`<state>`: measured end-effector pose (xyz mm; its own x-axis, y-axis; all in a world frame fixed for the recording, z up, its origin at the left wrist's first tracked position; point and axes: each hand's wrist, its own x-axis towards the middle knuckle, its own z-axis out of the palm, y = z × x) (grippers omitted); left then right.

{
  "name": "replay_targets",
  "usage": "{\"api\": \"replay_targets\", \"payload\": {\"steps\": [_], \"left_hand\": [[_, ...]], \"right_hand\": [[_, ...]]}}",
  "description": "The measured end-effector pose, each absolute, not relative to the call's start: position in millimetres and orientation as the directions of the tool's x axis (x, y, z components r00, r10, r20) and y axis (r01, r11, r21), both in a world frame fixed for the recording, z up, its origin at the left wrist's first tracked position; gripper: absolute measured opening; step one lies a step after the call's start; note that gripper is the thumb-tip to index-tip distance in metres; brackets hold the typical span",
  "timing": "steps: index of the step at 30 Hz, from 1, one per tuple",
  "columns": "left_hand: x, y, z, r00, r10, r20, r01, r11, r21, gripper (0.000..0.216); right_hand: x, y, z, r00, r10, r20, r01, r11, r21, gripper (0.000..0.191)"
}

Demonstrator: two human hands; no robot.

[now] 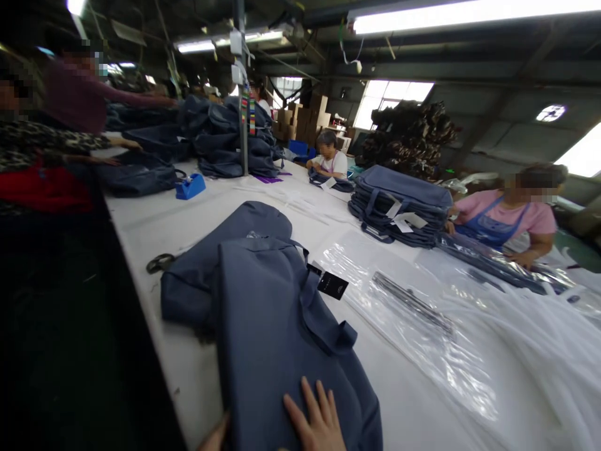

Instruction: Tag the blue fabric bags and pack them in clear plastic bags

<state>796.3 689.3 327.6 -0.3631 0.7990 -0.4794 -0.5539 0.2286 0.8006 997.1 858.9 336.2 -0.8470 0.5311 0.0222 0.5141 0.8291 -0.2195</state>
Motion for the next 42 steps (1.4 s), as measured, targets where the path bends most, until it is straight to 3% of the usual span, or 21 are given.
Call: {"api": "replay_targets", "payload": {"steps": [3,4,8,11,14,16,20,25,27,28,29,32,35,38,42], "left_hand": [[750.1,702.4,333.9,-0.631,0.59,-0.504,-0.525,0.153,0.837,0.119],[734.7,710.4,337.2,-0.625,0.558,-0.546,-0.572,0.149,0.807,0.112],[702.5,741.7,350.8,-0.374,0.68,-0.63,-0.774,0.145,0.616,0.069],[705.6,749.7,359.6,-0.446,0.678,-0.584,-0.755,0.065,0.652,0.053],[711.7,748.3,363.5,-0.521,0.664,-0.537,-0.709,0.013,0.705,0.057],[712.9,749.1,361.2,-0.543,0.628,-0.557,-0.676,0.066,0.734,0.058],[711.8,763.9,357.2,-0.549,0.577,-0.604,-0.638,0.176,0.749,0.041],[707.3,802.0,418.9,-0.659,0.706,-0.259,-0.335,0.033,0.942,0.042],[706.4,818.2,468.6,-0.642,0.767,-0.01,-0.031,-0.013,0.999,0.039],[707.2,825.5,495.7,-0.605,0.778,0.17,0.211,-0.049,0.976,0.036],[709.3,831.6,522.8,-0.518,0.791,0.327,0.429,-0.09,0.899,0.035],[726.7,840.6,593.7,-0.29,0.765,0.574,0.729,-0.212,0.651,0.026],[760.5,835.0,631.7,-0.007,0.7,0.714,0.92,-0.274,0.278,0.016],[801.1,826.1,622.6,0.27,0.671,0.691,0.936,-0.351,-0.025,0.028],[850.2,823.4,537.0,0.623,0.622,0.475,0.777,-0.563,-0.281,0.055]], "right_hand": [[978.8,840.3,324.9,-0.871,0.489,0.045,0.473,0.86,-0.191,0.067],[976.2,834.2,324.2,-0.868,0.492,0.07,0.474,0.862,-0.179,0.071],[971.6,814.1,329.2,-0.852,0.512,0.109,0.49,0.853,-0.179,0.078],[966.8,801.7,328.1,-0.804,0.563,0.191,0.526,0.824,-0.212,0.076],[961.1,791.3,323.4,-0.78,0.576,0.244,0.529,0.816,-0.234,0.074],[959.3,786.5,321.8,-0.779,0.574,0.253,0.525,0.817,-0.237,0.073],[963.0,785.1,319.9,-0.748,0.587,0.311,0.51,0.807,-0.297,0.063],[960.3,795.5,331.5,-0.594,0.693,0.408,0.406,0.696,-0.592,0.043],[954.9,802.3,348.8,-0.529,0.76,0.377,0.317,0.589,-0.743,0.039],[953.2,806.7,359.7,-0.506,0.79,0.346,0.257,0.521,-0.814,0.038],[953.3,811.9,371.5,-0.49,0.814,0.312,0.182,0.446,-0.876,0.039],[970.1,831.7,408.0,-0.411,0.888,0.204,-0.089,0.183,-0.979,0.051],[1014.4,851.4,441.0,-0.236,0.97,0.065,-0.384,-0.032,-0.923,0.064],[1075.9,860.9,465.6,-0.08,0.996,-0.024,-0.617,-0.069,-0.784,0.072],[1157.5,845.6,466.2,0.117,0.993,-0.024,-0.729,0.07,-0.681,0.08]]}}
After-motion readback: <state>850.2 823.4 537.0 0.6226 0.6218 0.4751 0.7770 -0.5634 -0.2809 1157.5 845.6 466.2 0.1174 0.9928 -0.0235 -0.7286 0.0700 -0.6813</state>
